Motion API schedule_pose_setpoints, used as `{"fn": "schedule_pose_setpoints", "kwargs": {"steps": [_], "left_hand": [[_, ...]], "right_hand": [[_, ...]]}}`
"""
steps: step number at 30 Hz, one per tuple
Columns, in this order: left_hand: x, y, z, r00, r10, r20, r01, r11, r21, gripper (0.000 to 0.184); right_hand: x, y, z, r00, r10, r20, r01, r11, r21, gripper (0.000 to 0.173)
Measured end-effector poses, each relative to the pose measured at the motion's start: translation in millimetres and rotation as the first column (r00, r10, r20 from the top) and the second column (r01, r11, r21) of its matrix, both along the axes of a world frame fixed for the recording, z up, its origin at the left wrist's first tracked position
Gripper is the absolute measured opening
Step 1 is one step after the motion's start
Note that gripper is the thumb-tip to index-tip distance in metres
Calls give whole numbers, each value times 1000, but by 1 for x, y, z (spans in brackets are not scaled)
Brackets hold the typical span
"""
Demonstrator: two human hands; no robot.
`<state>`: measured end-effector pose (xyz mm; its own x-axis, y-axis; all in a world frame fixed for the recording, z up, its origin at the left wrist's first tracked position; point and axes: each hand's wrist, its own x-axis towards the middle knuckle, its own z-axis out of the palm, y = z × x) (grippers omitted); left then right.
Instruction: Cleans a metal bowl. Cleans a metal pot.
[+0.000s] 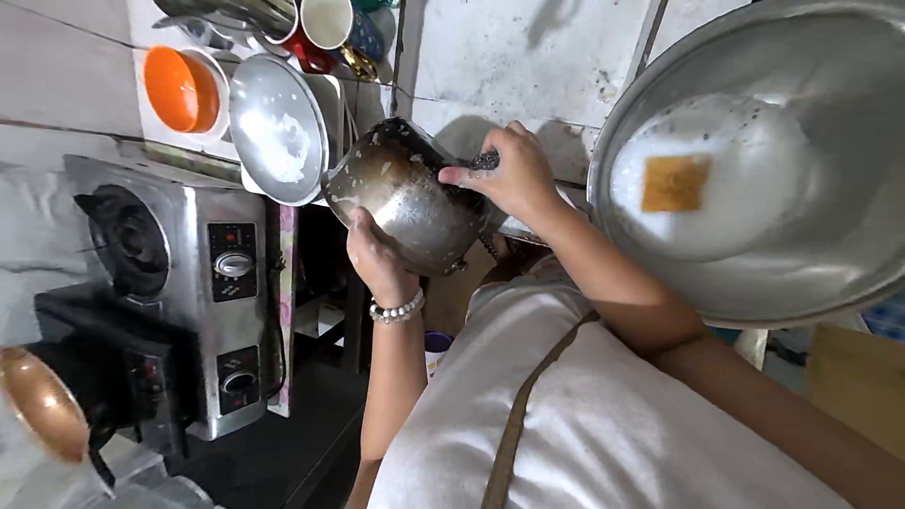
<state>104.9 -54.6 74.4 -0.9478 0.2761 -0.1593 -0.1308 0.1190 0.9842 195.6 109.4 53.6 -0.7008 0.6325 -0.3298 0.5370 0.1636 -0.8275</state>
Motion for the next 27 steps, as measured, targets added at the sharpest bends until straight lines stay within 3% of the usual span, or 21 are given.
{"fn": "schedule_pose_setpoints", "kwargs": {"steps": [4,7,12,15,17,18,20,21,23,25,27], "left_hand": [[-5,-6,2,993,-118,-21,116,990,-78,35],[-6,-4,3,993,-114,-35,111,991,-81,33],[-6,0,3,997,-72,-24,71,996,-54,32],[10,0,-6,992,2,-126,-11,998,-70,29],[35,2,-21,972,100,-211,-100,995,10,26],[49,3,-29,962,125,-243,-115,992,59,24],[75,5,-42,955,142,-261,-99,981,168,23],[84,7,-46,962,129,-239,-75,972,222,30],[96,7,-54,969,31,-245,36,964,264,65],[99,2,-66,930,-133,-343,221,948,229,74],[96,-5,-67,888,-270,-371,356,915,187,71]], "right_hand": [[-23,9,37,937,252,242,-264,964,15,84],[-30,14,52,896,314,313,-344,938,45,82],[-8,8,34,826,430,363,-470,882,25,87],[12,-4,28,772,460,439,-516,856,11,77],[26,-4,37,803,411,432,-474,879,44,64],[35,-2,42,859,357,367,-414,906,89,56],[49,0,43,981,190,38,-194,969,154,41],[51,1,38,981,91,-169,-72,991,111,35],[44,0,25,899,-75,-431,70,997,-29,35],[35,-3,16,858,-110,-501,72,993,-95,45],[28,-8,10,855,-56,-515,29,998,-60,40]]}}
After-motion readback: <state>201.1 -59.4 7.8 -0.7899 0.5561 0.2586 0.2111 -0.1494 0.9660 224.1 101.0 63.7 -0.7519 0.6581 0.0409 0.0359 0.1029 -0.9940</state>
